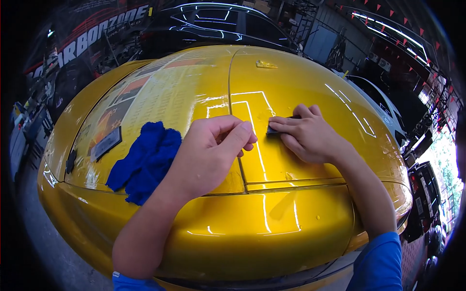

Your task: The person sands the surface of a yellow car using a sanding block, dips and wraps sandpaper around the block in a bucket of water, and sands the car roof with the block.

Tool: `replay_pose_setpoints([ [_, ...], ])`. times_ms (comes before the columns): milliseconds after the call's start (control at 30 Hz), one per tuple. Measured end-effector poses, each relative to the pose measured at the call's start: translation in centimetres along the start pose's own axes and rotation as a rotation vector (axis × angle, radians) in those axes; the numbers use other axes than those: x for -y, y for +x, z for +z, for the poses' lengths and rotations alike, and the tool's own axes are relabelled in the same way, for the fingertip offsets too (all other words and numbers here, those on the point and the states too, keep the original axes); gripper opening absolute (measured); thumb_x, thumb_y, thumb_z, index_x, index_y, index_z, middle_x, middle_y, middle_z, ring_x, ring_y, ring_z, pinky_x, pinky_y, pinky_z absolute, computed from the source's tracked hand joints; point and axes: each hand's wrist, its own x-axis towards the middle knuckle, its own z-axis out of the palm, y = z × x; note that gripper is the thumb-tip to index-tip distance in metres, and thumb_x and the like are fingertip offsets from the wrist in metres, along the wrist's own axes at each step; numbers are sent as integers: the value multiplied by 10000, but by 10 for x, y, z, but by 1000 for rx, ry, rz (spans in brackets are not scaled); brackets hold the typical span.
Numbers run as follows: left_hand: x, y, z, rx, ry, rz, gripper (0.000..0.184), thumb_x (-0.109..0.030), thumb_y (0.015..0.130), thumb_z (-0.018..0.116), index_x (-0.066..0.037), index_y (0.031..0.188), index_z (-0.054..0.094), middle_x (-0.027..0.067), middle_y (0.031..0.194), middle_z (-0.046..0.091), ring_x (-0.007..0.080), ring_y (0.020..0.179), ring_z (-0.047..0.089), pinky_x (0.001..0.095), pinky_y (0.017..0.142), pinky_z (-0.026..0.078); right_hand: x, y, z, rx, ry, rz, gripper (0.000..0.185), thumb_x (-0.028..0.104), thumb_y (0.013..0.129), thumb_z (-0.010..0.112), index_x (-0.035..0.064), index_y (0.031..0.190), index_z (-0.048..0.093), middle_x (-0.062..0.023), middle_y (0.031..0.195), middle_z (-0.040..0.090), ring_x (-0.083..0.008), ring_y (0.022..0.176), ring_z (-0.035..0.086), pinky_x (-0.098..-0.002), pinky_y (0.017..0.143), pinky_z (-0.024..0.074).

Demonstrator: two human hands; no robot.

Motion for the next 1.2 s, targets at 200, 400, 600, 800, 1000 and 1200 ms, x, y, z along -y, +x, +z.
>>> replay_pose_setpoints([
  [200,-3,-1,-2,-26,-17,-11,324,-233,1073,598,51,978,721,72,891,716,124,837,653,267,800,531,-1,-4,-4,21,-35,-31,442,265,975,501,108,1341,693,-16,1388,690,-267,1043,561,-411,997,395],
  [400,-3,0,1,-1,-34,1,307,-216,1064,604,53,976,723,71,884,711,122,826,643,268,785,529,9,-12,-20,91,-11,19,438,248,967,507,103,1336,693,-30,1407,679,-278,1050,557,-420,1000,391],
  [600,1,0,2,28,-15,-16,306,-219,1063,599,45,977,726,65,890,713,113,828,638,266,777,526,-4,12,-11,90,-62,57,428,263,984,506,98,1338,679,-25,1407,677,-278,1069,564,-417,1011,387],
  [800,1,1,1,16,-6,3,310,-223,1070,590,41,975,722,57,890,709,113,832,640,268,775,526,-8,20,2,69,-89,97,430,279,999,480,102,1340,673,-40,1361,697,-284,1082,568,-442,1012,386],
  [1000,5,1,-2,-30,-62,58,311,-220,1059,598,47,944,709,57,846,695,110,797,624,269,758,509,-12,21,3,46,-36,102,414,274,996,458,118,1315,671,-28,1390,673,-284,1146,562,-445,1034,382],
  [1200,5,2,6,4,-63,19,318,-240,1046,604,39,943,717,33,807,687,99,743,601,264,699,489,-18,23,6,58,-89,97,423,299,992,470,133,1330,661,-12,1377,676,-289,1138,587,-460,989,413],
])
